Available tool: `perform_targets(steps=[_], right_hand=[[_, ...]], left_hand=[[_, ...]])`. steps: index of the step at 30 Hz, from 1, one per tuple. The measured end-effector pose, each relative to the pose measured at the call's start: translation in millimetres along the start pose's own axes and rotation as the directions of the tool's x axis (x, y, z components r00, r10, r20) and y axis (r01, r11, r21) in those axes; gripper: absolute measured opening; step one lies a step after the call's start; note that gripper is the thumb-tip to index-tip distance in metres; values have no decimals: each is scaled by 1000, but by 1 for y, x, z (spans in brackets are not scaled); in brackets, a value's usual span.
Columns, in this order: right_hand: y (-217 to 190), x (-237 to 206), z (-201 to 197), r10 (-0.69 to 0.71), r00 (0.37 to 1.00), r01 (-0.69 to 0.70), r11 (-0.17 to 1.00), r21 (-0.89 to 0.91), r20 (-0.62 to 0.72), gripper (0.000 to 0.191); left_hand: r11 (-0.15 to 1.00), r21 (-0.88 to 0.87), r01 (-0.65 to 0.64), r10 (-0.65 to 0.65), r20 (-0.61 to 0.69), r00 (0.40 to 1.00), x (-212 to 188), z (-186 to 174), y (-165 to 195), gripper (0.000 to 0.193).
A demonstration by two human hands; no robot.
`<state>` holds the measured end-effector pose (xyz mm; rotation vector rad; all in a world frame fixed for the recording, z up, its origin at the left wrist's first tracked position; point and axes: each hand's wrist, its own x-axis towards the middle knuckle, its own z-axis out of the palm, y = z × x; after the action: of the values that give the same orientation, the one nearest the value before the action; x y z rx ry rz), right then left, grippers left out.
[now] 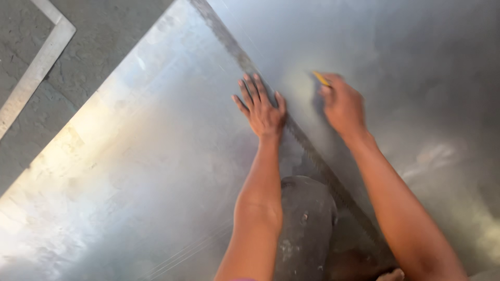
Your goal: The person marks a metal sheet by hand using a pencil while holding a saw blade as a straight edge, moving the blade across the surface and drawing lines.
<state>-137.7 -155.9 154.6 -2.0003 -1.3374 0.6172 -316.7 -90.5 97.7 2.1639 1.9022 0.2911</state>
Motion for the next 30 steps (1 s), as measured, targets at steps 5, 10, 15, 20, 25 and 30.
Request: perform_targets(steps=[5,10,15,20,25,30], right_hand=[[-63,168,88,-221,932,300,914,-273,286,16],[-125,275,138,-229,855,412,845,-340,466,37],[-123,314,185,-240,829,438,840,-320,505,40],[-52,187,126,-429,789,506,860,-70,440,44],[3,-135,-43,133,725,113,945,-307,676,67],[44,-230,-96,189,694,171,894,-414,694,62]], left_hand=[[997,-75,8,-10,-19,1000,13,10,-6,72],[1000,-20,10,-10,-22,1000,15,14,-9,66],[997,-64,41,-38,48,998,6,24,-10,66],[997,-66,29,-23,96,995,5,26,-14,65],[999,-40,30,-28,52,998,12,15,-9,63],[1000,-23,6,-4,96,995,3,10,-3,67]])
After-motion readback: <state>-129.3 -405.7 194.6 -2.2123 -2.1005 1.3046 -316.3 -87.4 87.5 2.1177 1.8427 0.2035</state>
